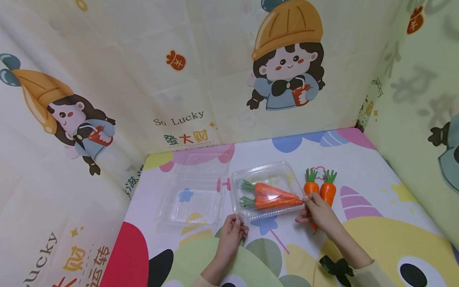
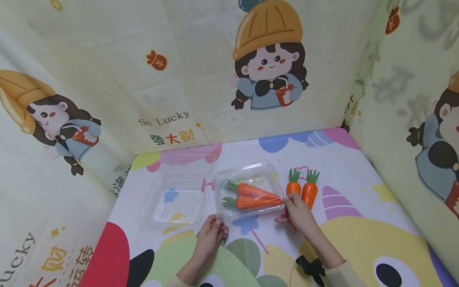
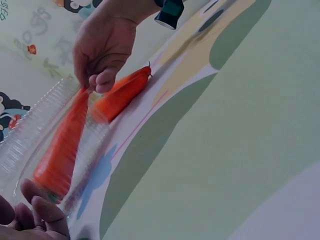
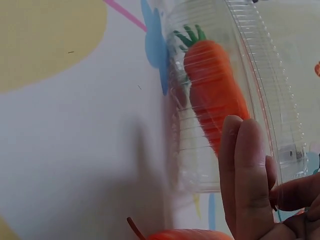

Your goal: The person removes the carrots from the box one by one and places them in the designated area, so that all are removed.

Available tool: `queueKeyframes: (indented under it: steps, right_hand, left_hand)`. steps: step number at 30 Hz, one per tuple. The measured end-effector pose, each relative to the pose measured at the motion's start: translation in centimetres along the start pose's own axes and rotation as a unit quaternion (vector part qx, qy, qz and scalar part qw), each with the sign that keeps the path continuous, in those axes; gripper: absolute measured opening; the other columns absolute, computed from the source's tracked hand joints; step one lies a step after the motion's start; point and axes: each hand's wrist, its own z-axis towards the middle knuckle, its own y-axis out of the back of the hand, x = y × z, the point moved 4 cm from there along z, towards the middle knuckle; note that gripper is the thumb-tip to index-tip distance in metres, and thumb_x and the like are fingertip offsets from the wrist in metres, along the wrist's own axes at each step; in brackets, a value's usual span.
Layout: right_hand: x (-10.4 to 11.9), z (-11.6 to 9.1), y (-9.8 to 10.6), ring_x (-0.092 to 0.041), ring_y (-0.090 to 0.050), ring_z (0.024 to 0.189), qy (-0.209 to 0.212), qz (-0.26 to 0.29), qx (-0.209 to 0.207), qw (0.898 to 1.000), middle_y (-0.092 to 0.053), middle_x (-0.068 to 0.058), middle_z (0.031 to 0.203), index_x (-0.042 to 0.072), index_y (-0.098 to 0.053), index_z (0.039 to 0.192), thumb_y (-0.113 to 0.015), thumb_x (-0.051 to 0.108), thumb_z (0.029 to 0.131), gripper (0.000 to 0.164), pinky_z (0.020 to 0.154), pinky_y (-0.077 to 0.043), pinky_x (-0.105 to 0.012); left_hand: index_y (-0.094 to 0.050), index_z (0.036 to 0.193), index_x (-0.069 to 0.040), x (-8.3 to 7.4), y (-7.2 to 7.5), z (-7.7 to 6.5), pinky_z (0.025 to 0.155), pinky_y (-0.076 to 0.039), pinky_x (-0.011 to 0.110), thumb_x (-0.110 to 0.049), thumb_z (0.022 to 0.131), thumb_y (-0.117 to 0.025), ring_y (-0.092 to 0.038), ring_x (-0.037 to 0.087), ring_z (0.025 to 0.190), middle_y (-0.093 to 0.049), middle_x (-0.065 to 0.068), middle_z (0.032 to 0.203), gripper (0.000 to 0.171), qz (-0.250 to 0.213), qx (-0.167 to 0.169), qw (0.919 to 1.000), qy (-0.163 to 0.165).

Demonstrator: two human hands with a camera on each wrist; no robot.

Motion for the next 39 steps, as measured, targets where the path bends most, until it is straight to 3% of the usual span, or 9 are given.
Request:
queueKeyframes:
  steps: [8, 12, 15, 18, 20, 24, 28, 32, 39]
  right_hand:
    - [0.1, 0.0, 0.2, -0.027, -0.076, 0.075, 0.012, 0.008, 0.021, 1.000, -0.057, -0.011, 0.082, -0.004, -0.041, 0.115, -0.038, 0.023, 0.112, 0.028, 0.073, -0.064, -0.036]
    - [0.0, -0.1, 0.4, -0.025, -0.074, 0.073, 0.014, 0.008, 0.020, 1.000, -0.059, -0.011, 0.080, -0.004, -0.042, 0.113, -0.039, 0.022, 0.112, 0.027, 0.069, -0.064, -0.034]
    - [-0.1, -0.3, 0.6, -0.022, -0.072, 0.070, 0.010, 0.003, 0.015, 1.000, -0.059, -0.009, 0.079, -0.004, -0.042, 0.111, -0.040, 0.022, 0.112, 0.026, 0.065, -0.063, -0.033]
    - [-0.2, -0.5, 0.9, -0.021, -0.070, 0.068, 0.004, -0.001, 0.014, 1.000, -0.057, -0.008, 0.078, -0.004, -0.042, 0.111, -0.040, 0.023, 0.112, 0.026, 0.064, -0.062, -0.032]
    - [-0.3, -0.6, 1.0, -0.021, -0.068, 0.067, 0.002, -0.005, 0.016, 1.000, -0.056, -0.008, 0.079, -0.003, -0.042, 0.112, -0.039, 0.024, 0.112, 0.027, 0.063, -0.062, -0.033]
    - [-0.4, -0.7, 1.1, -0.020, -0.065, 0.067, -0.001, -0.007, 0.018, 1.000, -0.055, -0.007, 0.079, -0.004, -0.041, 0.113, -0.038, 0.023, 0.112, 0.027, 0.062, -0.062, -0.033]
    - [-0.5, -0.7, 1.0, -0.020, -0.065, 0.067, -0.002, -0.002, 0.021, 1.000, -0.055, -0.008, 0.080, -0.004, -0.041, 0.113, -0.038, 0.022, 0.112, 0.026, 0.063, -0.062, -0.033]
    - [-0.6, -0.7, 0.9, -0.021, -0.066, 0.067, 0.000, 0.008, 0.021, 1.000, -0.055, -0.008, 0.079, -0.004, -0.041, 0.113, -0.037, 0.022, 0.112, 0.026, 0.063, -0.062, -0.034]
    - [-0.6, -0.7, 0.4, -0.022, -0.066, 0.066, 0.005, 0.017, 0.024, 1.000, -0.057, -0.009, 0.079, -0.003, -0.041, 0.115, -0.040, 0.021, 0.111, 0.024, 0.062, -0.062, -0.034]
  left_hand:
    - [-0.039, 0.112, 0.003, -0.5, -0.4, 0.1, 0.065, -0.051, 0.019, -0.004, 0.108, -0.040, -0.058, 0.014, 0.073, -0.052, 0.010, 0.098, 0.008, 0.079, 0.001, 0.9969, -0.007]
    - [-0.042, 0.115, 0.002, -1.3, -0.4, -0.3, 0.058, -0.048, 0.018, -0.008, 0.107, -0.048, -0.057, 0.012, 0.065, -0.058, 0.014, 0.095, 0.015, 0.162, 0.015, 0.9865, -0.014]
    - [-0.047, 0.125, 0.000, -2.4, -0.2, -1.0, 0.051, -0.043, 0.019, -0.017, 0.106, -0.054, -0.056, 0.011, 0.057, -0.063, 0.007, 0.078, 0.026, 0.274, 0.039, 0.9608, -0.012]
    - [-0.042, 0.145, 0.009, -3.8, -0.2, -1.8, 0.057, -0.047, 0.023, -0.027, 0.106, -0.056, -0.058, 0.009, 0.053, -0.063, 0.000, 0.065, 0.054, 0.384, 0.072, 0.9203, -0.022]
    - [-0.033, 0.152, 0.014, -4.5, -0.2, -2.1, 0.071, -0.055, 0.027, -0.031, 0.105, -0.058, -0.061, 0.006, 0.054, -0.072, 0.004, 0.081, 0.070, 0.426, 0.081, 0.9004, -0.037]
    - [-0.034, 0.154, 0.013, -5.6, -0.2, -2.4, 0.093, -0.056, 0.042, -0.033, 0.104, -0.061, -0.061, 0.002, 0.061, -0.071, 0.016, 0.122, 0.073, 0.465, 0.060, 0.8798, -0.077]
    - [-0.036, 0.153, 0.012, -6.0, 0.0, -1.8, 0.093, -0.059, 0.043, -0.026, 0.102, -0.062, -0.072, 0.014, 0.092, -0.053, 0.028, 0.146, 0.069, 0.436, 0.044, 0.8940, -0.091]
    - [-0.029, 0.156, 0.012, -5.9, 0.2, -0.5, 0.101, -0.056, 0.047, -0.028, 0.105, -0.058, -0.060, 0.040, 0.130, -0.039, 0.033, 0.156, 0.071, 0.378, 0.053, 0.9207, -0.082]
    - [-0.032, 0.156, 0.006, -6.2, 1.2, 0.9, 0.116, -0.034, 0.068, -0.038, 0.106, -0.055, -0.038, 0.050, 0.145, -0.036, 0.031, 0.158, 0.071, 0.399, 0.007, 0.9116, -0.098]
